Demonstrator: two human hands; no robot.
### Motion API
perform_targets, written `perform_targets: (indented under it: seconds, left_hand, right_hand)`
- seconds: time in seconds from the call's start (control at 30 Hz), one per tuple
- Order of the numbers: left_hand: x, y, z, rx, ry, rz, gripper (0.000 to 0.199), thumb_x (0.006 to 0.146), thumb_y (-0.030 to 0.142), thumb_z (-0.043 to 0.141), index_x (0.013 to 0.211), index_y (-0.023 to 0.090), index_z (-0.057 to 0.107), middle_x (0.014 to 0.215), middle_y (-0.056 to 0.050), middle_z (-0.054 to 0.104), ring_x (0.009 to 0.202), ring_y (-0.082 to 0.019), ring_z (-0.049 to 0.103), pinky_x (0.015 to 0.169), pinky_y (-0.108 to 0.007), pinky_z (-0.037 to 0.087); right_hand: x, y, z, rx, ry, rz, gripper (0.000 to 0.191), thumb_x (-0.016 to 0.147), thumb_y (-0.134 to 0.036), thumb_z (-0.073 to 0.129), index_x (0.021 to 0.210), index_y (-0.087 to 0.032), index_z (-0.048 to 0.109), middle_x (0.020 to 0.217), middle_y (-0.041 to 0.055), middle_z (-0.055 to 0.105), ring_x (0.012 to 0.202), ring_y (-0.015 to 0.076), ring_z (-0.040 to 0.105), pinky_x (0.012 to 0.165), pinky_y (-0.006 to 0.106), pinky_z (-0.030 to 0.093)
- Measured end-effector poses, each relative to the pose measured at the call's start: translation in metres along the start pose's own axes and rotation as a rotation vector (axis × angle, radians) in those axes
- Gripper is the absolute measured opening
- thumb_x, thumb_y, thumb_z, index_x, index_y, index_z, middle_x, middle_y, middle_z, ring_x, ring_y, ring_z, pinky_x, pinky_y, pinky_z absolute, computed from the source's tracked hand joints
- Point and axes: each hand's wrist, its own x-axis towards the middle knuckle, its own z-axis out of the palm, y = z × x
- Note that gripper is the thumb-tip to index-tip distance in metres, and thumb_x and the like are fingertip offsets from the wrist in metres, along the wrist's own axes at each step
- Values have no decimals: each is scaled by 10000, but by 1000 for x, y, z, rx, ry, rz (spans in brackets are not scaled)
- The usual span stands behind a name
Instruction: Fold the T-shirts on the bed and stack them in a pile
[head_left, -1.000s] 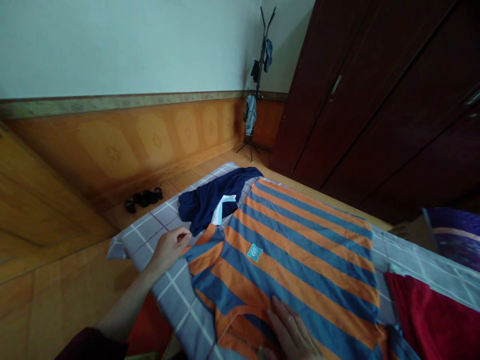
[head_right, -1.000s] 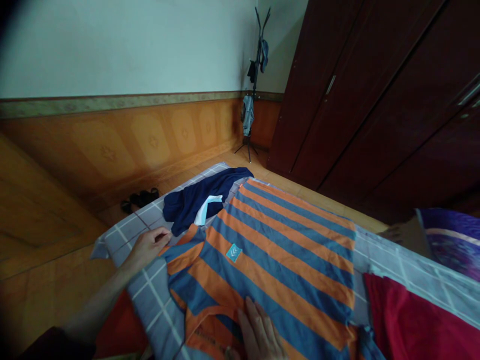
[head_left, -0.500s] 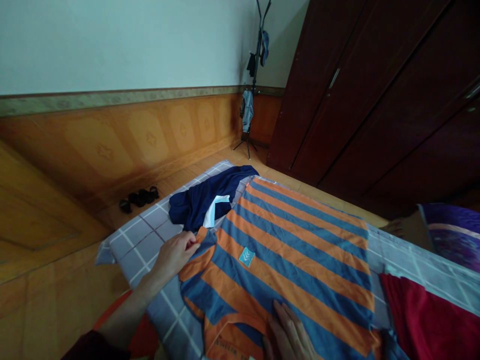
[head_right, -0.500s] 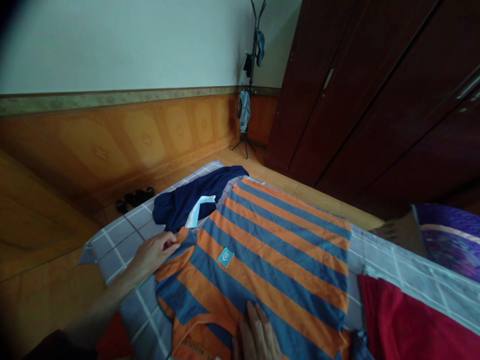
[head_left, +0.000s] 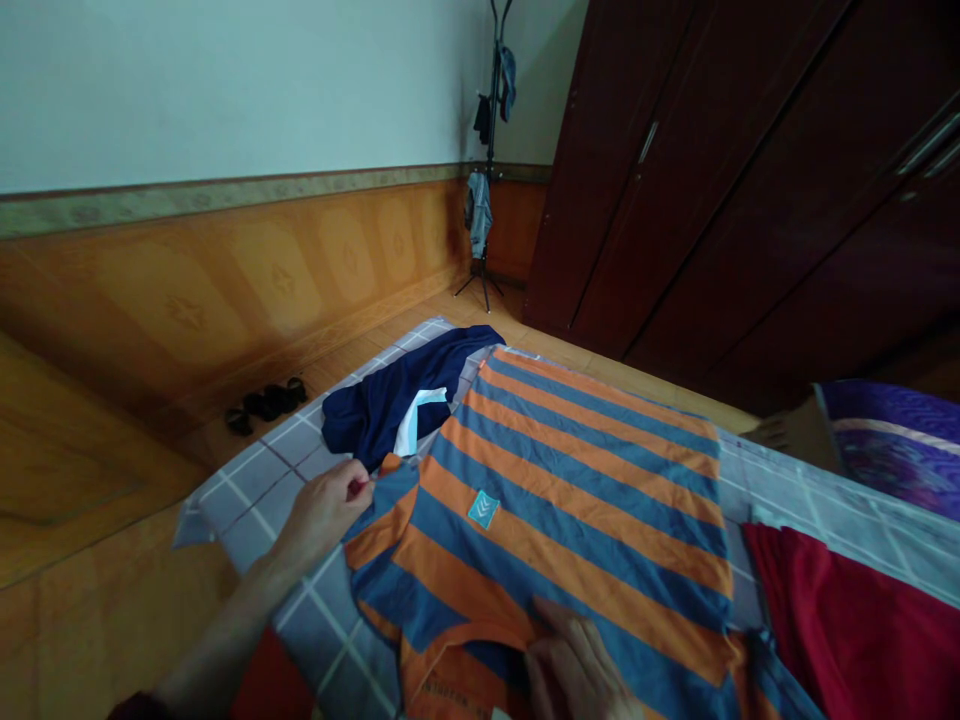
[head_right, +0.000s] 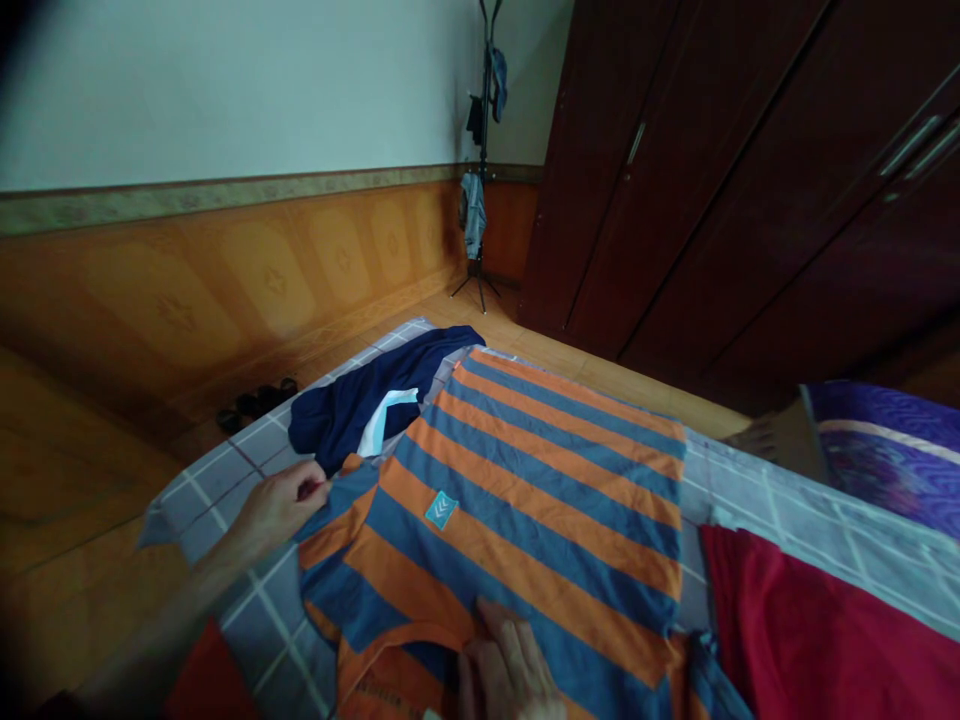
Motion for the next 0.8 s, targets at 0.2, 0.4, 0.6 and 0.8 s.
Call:
perform_targets:
  seconds: [0.2, 0.4, 0.6, 0.8]
  left_hand:
    - [16, -27, -17, 140, 23, -94, 154, 839, 323, 411, 730, 227, 463, 619, 22, 573, 621, -163, 585, 569, -227, 346]
    - [6, -26, -9, 202, -26, 122, 220, 865, 414, 397, 809, 255, 539, 776, -10, 654, 691, -214, 630, 571, -263, 402]
    - [-40, -10, 9, -49, -241, 621, 234, 734, 510, 610, 854, 313, 650, 897, 13, 693, 819, -201, 667, 711, -253, 528]
    - [-52, -5, 30, -32, -286, 756, 111, 776, 323, 563, 808, 326, 669, 924, 14, 694, 860, -181, 672, 758, -219, 533]
  right_hand:
    - [16, -29, 1, 70, -87, 56, 189, 868, -138, 408, 793, -229, 555, 942, 54, 668, 791, 172, 640, 681, 274, 558]
    - [0, -43, 2, -57, -106, 62, 108, 853, -228, 471, 872, -234, 578, 1008, 35, 672, 901, 185, 630, 809, 292, 534]
    - [-48, -31, -59, -221, -103, 140, 178, 859, -341, 520, 984, -252, 612, 1068, 28, 680, 931, 184, 645, 757, 250, 543]
    - [-87, -27, -89, -400, -181, 193, 256, 864, -308, 507, 1070, -205, 621, 1125, 120, 649, 979, 238, 632, 754, 318, 546]
